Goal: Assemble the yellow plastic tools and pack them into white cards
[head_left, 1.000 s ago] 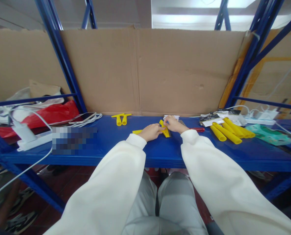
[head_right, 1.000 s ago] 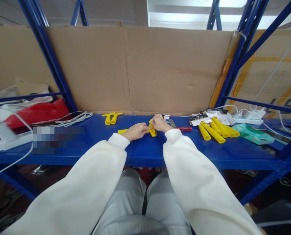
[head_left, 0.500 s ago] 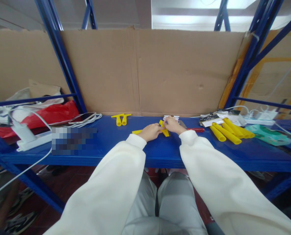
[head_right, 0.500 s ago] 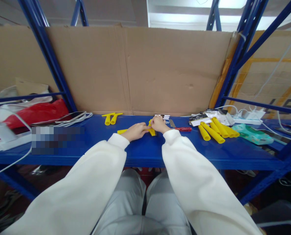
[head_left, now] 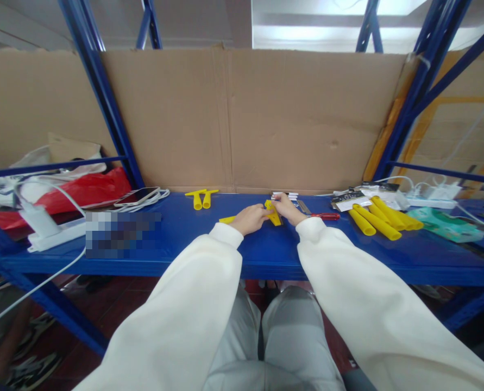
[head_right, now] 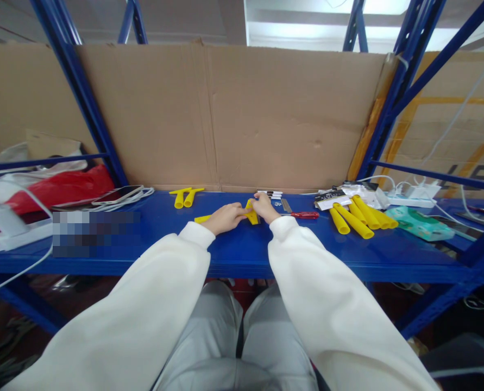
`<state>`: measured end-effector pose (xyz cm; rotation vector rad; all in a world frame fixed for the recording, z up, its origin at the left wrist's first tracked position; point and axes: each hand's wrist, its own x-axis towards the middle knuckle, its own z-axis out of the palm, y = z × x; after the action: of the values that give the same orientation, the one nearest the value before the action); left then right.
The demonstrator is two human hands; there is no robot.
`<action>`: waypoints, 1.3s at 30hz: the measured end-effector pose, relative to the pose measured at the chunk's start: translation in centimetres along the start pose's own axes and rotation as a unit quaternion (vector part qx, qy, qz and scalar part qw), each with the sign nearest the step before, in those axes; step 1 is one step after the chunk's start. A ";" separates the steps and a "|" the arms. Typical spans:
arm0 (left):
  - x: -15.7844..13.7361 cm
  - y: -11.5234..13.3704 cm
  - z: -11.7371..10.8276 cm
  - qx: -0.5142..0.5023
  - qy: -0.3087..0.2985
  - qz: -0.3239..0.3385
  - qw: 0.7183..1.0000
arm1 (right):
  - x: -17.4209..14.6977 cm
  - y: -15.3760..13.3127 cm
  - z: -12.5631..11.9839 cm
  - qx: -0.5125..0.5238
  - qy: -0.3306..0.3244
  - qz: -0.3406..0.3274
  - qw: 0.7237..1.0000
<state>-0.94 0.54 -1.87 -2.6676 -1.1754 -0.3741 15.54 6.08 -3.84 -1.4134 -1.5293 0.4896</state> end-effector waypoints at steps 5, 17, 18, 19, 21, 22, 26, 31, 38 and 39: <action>0.1 -0.4 0.2 0.003 0.005 -0.041 0.999 | -0.4 -1.2 -1.5 0.190 -0.111 0.144 0.965; 0.3 -0.9 0.8 -0.011 0.021 -0.081 0.996 | -1.7 -2.0 -3.1 0.242 -0.296 0.198 0.903; 0.3 -0.9 1.0 -0.009 0.019 -0.083 0.996 | -1.7 -1.9 -3.0 0.245 -0.296 0.195 0.902; 0.3 -0.9 1.1 -0.006 0.014 -0.087 0.996 | -1.7 -1.9 -2.9 0.247 -0.296 0.193 0.902; 0.3 -1.0 1.3 0.001 0.003 -0.093 0.996 | -1.8 -1.9 -2.8 0.244 -0.295 0.194 0.903; 0.2 -1.1 1.4 0.005 -0.001 -0.096 0.995 | -1.8 -1.9 -2.7 0.240 -0.296 0.195 0.904; 0.1 -1.0 1.1 0.011 -0.004 -0.105 0.994 | -1.9 -1.9 -2.6 0.236 -0.304 0.188 0.903; -0.1 -0.5 0.0 0.011 0.011 -0.137 0.990 | -1.2 -1.9 -3.4 0.241 -0.282 0.160 0.915; -0.3 -0.8 -0.7 -0.014 0.055 -0.186 0.981 | 0.7 1.3 -6.8 -0.145 0.028 0.096 0.984; -0.3 -0.8 -0.7 -0.016 0.054 -0.187 0.981 | 0.8 1.9 -7.2 -0.213 0.038 0.093 0.972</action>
<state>-1.86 0.65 -1.23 -2.4065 -1.6472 -0.5931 22.67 5.14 -1.81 -1.8944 -1.5035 0.2187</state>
